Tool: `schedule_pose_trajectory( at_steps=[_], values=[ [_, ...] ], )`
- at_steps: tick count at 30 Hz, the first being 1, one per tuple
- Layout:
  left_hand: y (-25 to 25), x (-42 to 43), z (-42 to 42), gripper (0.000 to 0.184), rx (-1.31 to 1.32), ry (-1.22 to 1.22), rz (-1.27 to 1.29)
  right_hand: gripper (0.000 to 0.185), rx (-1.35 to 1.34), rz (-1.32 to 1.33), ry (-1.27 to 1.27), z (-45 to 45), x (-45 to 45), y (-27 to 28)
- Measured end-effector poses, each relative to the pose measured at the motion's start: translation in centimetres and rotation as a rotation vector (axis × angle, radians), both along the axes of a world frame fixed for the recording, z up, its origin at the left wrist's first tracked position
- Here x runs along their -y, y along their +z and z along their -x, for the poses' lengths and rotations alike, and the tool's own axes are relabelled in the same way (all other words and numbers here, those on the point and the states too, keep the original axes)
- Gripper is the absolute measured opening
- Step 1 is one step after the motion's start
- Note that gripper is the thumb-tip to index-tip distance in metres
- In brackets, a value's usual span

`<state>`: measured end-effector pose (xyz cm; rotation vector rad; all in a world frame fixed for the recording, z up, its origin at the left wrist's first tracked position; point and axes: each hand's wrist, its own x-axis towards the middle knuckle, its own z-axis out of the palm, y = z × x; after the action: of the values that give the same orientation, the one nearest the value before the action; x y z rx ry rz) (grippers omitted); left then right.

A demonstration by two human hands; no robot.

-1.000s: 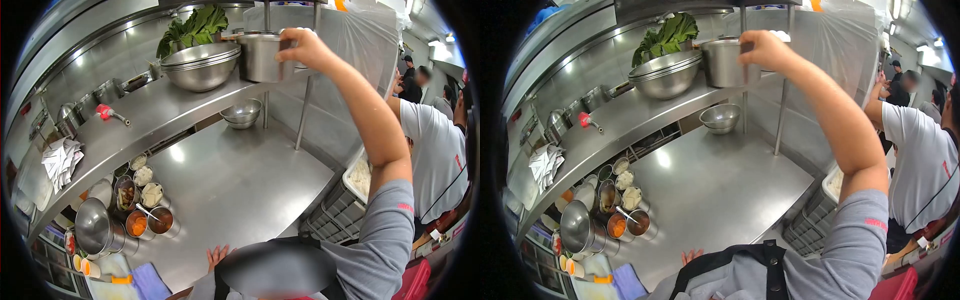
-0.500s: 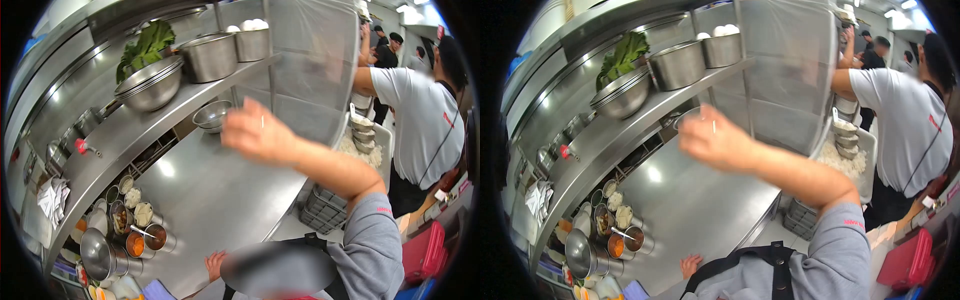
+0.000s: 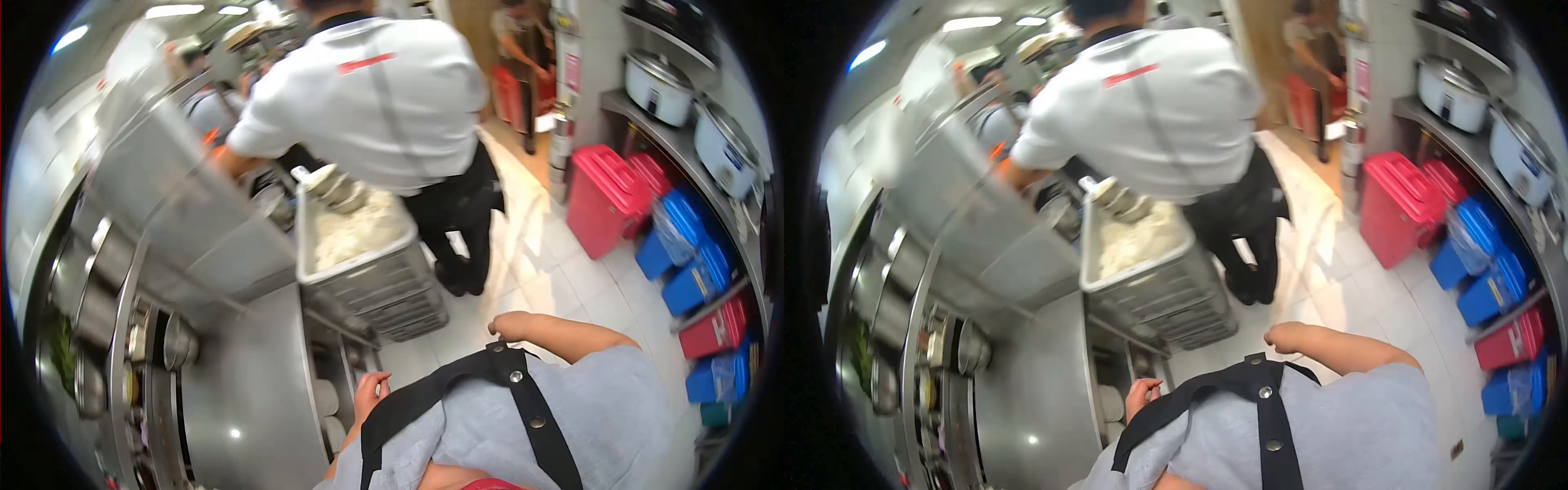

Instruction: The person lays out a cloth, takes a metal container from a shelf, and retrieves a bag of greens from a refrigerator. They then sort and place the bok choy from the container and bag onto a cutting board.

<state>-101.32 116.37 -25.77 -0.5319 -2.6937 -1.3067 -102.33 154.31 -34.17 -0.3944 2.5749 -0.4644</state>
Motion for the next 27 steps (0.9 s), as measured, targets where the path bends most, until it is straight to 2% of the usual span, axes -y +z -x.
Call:
schedule_pose_trajectory(
  at_steps=[2, 3, 5, 10, 14, 16, 20, 22, 23, 24, 26, 27],
  values=[
    [-0.9, -5.4, 1.1, 0.012, -0.019, -0.147, 0.054, 0.024, -0.071, 0.209, -0.214, -2.8, -5.4, 0.2],
    [-1.2, -8.3, 1.5, 0.012, -0.045, -0.249, 0.098, 0.024, -0.066, 0.218, -0.254, -4.2, -7.8, 0.4],
    [-1.1, -14.1, 2.0, 0.013, 0.000, -0.363, 0.137, 0.021, -0.109, 0.481, -0.513, -6.9, -11.3, 0.7],
    [0.1, -27.3, 3.3, 0.016, 0.067, -0.665, 0.257, 0.018, -0.150, 0.685, -0.637, -10.9, -18.7, 2.7],
    [0.2, -33.7, 5.0, 0.022, 0.109, -0.768, 0.323, 0.012, -0.311, 0.656, -0.666, -10.2, -24.4, 2.9],
    [0.4, -36.2, 5.9, 0.020, 0.148, -0.757, 0.320, 0.010, -0.517, 0.600, -0.822, -8.8, -27.1, 3.1],
    [-0.6, -40.4, 9.8, 0.017, 0.150, -0.756, 0.419, 0.011, -0.502, 0.559, -0.893, -5.8, -33.1, 2.7],
    [-0.9, -43.1, 12.4, 0.014, 0.159, -0.793, 0.470, 0.012, -0.564, 0.266, -0.909, -4.3, -36.1, 0.2],
    [-1.5, -44.6, 14.0, 0.021, 0.199, -0.789, 0.446, 0.020, -0.478, 0.172, -0.903, -3.6, -37.6, -0.8],
    [-2.2, -46.3, 15.6, 0.021, 0.197, -0.788, 0.431, 0.020, -0.481, 0.158, -0.897, -3.3, -38.8, -1.8],
    [-2.4, -49.7, 18.1, 0.029, 0.029, -0.812, 0.304, 0.034, -0.558, -0.283, -0.638, -3.4, -40.1, -2.6],
    [-1.9, -51.1, 19.3, 0.035, 0.008, -0.833, 0.331, 0.039, -0.243, -0.154, -0.621, -2.9, -41.5, -2.3]
  ],
)
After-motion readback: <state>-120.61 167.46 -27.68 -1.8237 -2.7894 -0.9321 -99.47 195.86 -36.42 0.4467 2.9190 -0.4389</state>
